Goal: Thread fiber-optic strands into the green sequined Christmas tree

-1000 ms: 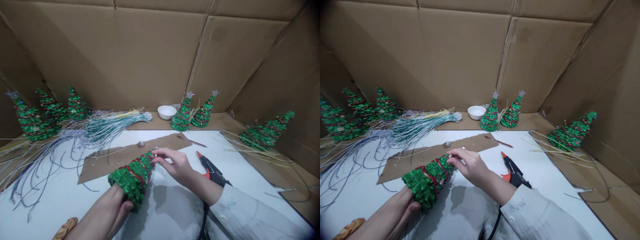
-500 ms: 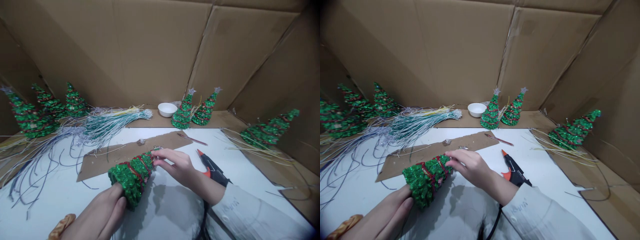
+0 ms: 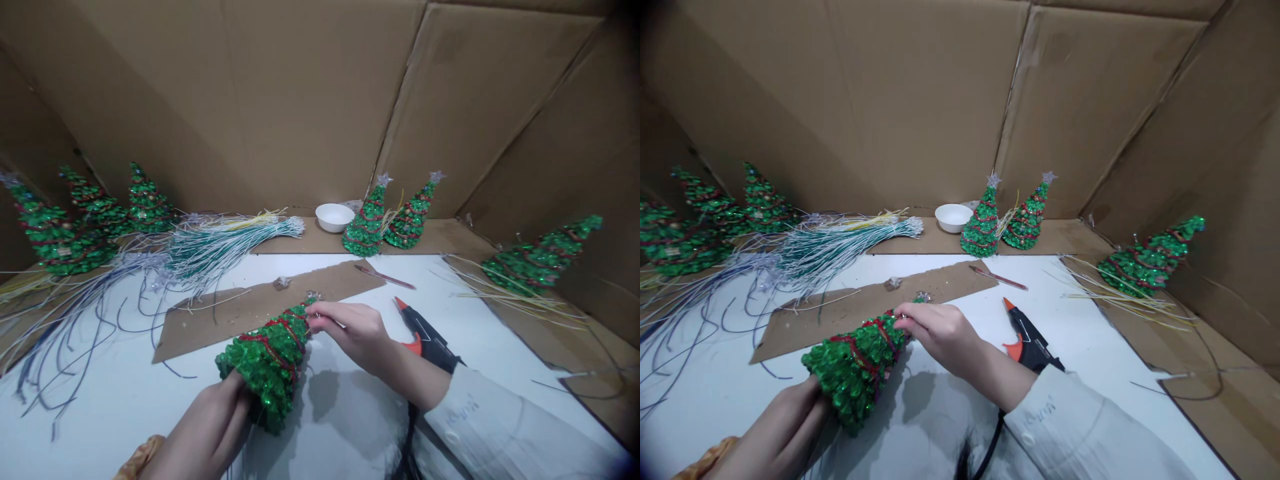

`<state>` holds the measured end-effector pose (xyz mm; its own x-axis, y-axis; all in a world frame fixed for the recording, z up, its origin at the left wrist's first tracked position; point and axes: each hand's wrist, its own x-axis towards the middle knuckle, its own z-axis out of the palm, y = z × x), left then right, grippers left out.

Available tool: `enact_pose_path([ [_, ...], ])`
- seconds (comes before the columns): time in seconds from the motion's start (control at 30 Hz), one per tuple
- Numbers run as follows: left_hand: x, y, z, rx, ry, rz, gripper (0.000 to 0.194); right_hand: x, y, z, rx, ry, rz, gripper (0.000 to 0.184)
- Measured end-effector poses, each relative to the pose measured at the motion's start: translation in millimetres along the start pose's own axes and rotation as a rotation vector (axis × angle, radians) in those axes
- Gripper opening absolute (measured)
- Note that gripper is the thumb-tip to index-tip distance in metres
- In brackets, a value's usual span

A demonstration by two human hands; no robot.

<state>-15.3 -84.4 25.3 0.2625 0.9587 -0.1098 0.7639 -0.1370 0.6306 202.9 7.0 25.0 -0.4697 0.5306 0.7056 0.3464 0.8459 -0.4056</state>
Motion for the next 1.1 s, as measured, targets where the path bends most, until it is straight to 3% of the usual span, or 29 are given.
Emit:
enact_pose_path([
  [0.73,-3.9,-12.5,9.4,0.037,0.071,0.065,0.025,0.1,-21.3,-14.5,0.411,-0.112,0.387,0.010],
  [1.1,-7.3,-16.7,15.6,0.006,0.046,0.078,0.028,-1.8,-23.7,-20.1,0.382,-0.152,0.402,0.009],
])
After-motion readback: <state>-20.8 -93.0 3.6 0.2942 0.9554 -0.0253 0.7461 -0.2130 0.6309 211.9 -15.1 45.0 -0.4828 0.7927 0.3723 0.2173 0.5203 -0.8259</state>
